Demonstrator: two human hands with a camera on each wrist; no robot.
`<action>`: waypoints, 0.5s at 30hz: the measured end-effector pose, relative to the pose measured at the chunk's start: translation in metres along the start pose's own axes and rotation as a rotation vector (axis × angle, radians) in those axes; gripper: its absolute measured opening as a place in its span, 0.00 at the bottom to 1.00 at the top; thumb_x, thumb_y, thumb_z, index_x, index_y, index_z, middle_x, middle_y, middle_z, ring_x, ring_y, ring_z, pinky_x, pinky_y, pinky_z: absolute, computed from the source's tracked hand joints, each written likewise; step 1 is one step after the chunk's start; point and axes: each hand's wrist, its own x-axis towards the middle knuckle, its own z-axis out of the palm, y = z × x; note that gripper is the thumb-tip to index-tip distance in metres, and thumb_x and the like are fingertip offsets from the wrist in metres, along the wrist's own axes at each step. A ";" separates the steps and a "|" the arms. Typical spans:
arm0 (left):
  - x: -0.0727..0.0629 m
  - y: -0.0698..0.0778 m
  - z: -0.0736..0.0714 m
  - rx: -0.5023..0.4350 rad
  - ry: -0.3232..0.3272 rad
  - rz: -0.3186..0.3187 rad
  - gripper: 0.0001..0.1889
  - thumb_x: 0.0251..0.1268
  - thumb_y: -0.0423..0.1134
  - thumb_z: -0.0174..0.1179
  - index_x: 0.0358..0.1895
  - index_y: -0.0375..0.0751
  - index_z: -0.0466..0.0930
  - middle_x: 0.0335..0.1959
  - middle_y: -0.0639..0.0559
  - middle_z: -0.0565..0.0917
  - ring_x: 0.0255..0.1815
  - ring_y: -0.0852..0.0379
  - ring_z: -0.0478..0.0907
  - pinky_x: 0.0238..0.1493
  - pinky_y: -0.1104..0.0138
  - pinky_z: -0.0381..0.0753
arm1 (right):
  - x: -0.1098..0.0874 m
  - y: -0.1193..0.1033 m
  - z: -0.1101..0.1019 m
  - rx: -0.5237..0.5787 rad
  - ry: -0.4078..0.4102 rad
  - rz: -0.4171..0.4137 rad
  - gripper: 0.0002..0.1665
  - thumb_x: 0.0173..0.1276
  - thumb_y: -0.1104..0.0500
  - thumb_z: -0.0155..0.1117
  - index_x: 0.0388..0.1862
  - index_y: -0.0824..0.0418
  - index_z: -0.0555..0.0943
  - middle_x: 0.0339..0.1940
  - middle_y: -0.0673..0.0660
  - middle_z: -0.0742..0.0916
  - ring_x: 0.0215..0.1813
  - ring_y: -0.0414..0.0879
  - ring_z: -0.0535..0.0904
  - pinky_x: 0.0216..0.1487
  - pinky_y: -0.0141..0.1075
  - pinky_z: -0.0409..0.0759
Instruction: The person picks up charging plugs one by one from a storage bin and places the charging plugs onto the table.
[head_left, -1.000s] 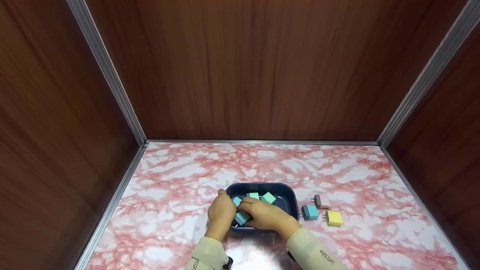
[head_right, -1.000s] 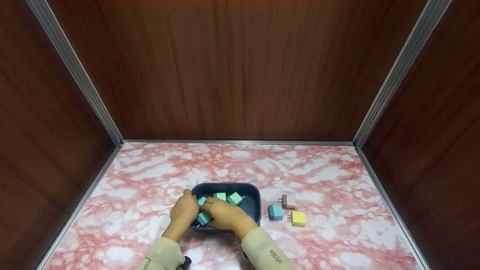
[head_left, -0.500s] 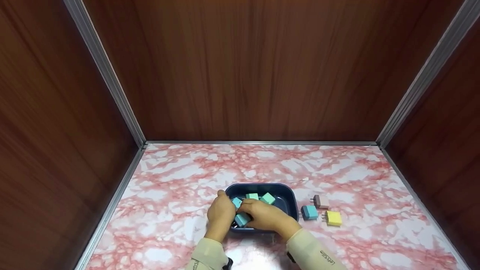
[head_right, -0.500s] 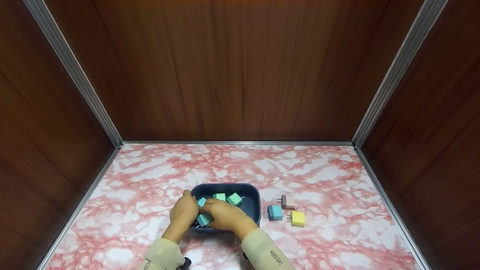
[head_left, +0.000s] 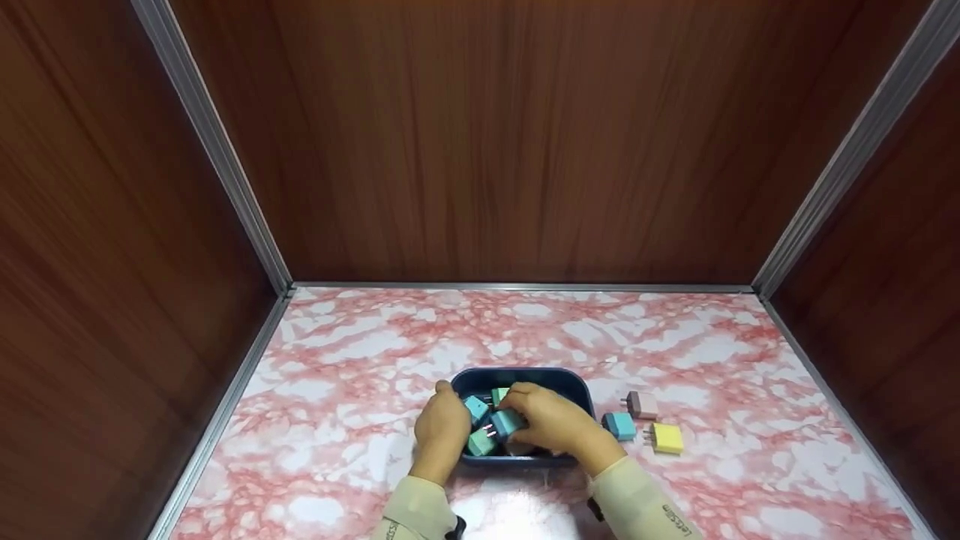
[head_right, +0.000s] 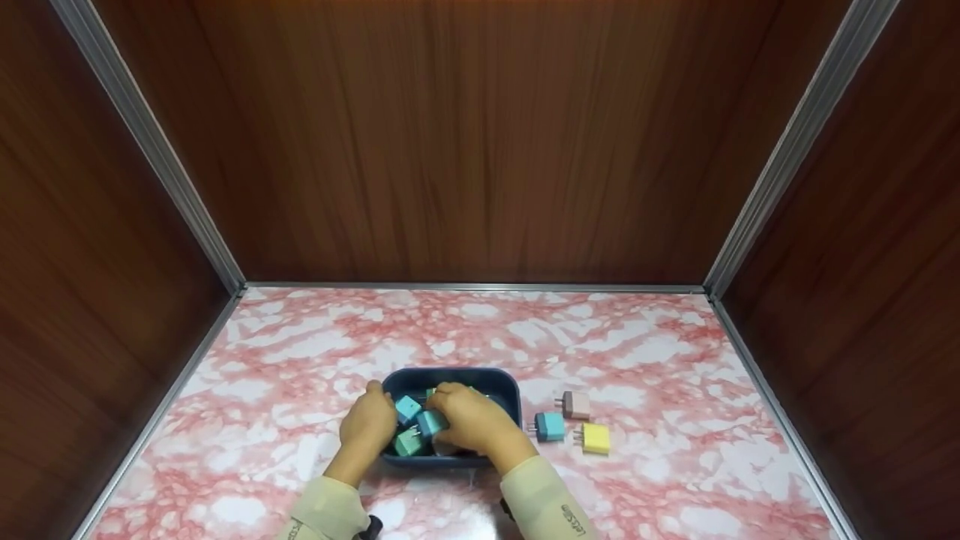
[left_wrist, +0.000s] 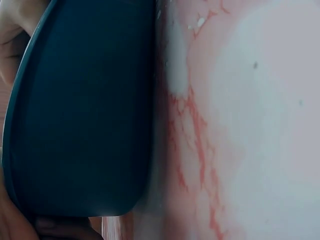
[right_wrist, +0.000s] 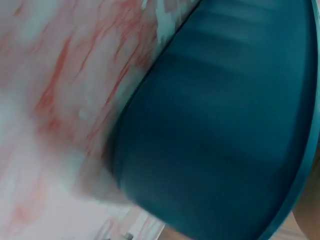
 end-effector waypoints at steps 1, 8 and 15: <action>0.000 0.000 0.000 -0.001 0.000 -0.001 0.17 0.74 0.37 0.47 0.60 0.36 0.74 0.44 0.38 0.89 0.40 0.40 0.87 0.39 0.45 0.80 | -0.002 0.001 -0.001 -0.012 0.006 0.003 0.25 0.59 0.52 0.80 0.55 0.54 0.85 0.51 0.47 0.83 0.47 0.39 0.79 0.47 0.35 0.82; -0.001 0.001 -0.001 -0.001 -0.004 -0.012 0.19 0.72 0.35 0.47 0.62 0.36 0.74 0.47 0.39 0.88 0.43 0.40 0.87 0.42 0.44 0.80 | -0.010 0.007 -0.005 -0.045 0.045 0.024 0.24 0.58 0.51 0.81 0.53 0.52 0.85 0.50 0.47 0.83 0.49 0.41 0.80 0.48 0.38 0.82; 0.000 0.001 0.000 -0.003 -0.009 -0.013 0.18 0.72 0.35 0.47 0.62 0.36 0.73 0.47 0.38 0.88 0.43 0.40 0.87 0.41 0.45 0.80 | -0.017 0.013 -0.011 -0.016 0.088 0.100 0.28 0.57 0.50 0.81 0.55 0.56 0.85 0.51 0.49 0.84 0.48 0.42 0.80 0.48 0.40 0.82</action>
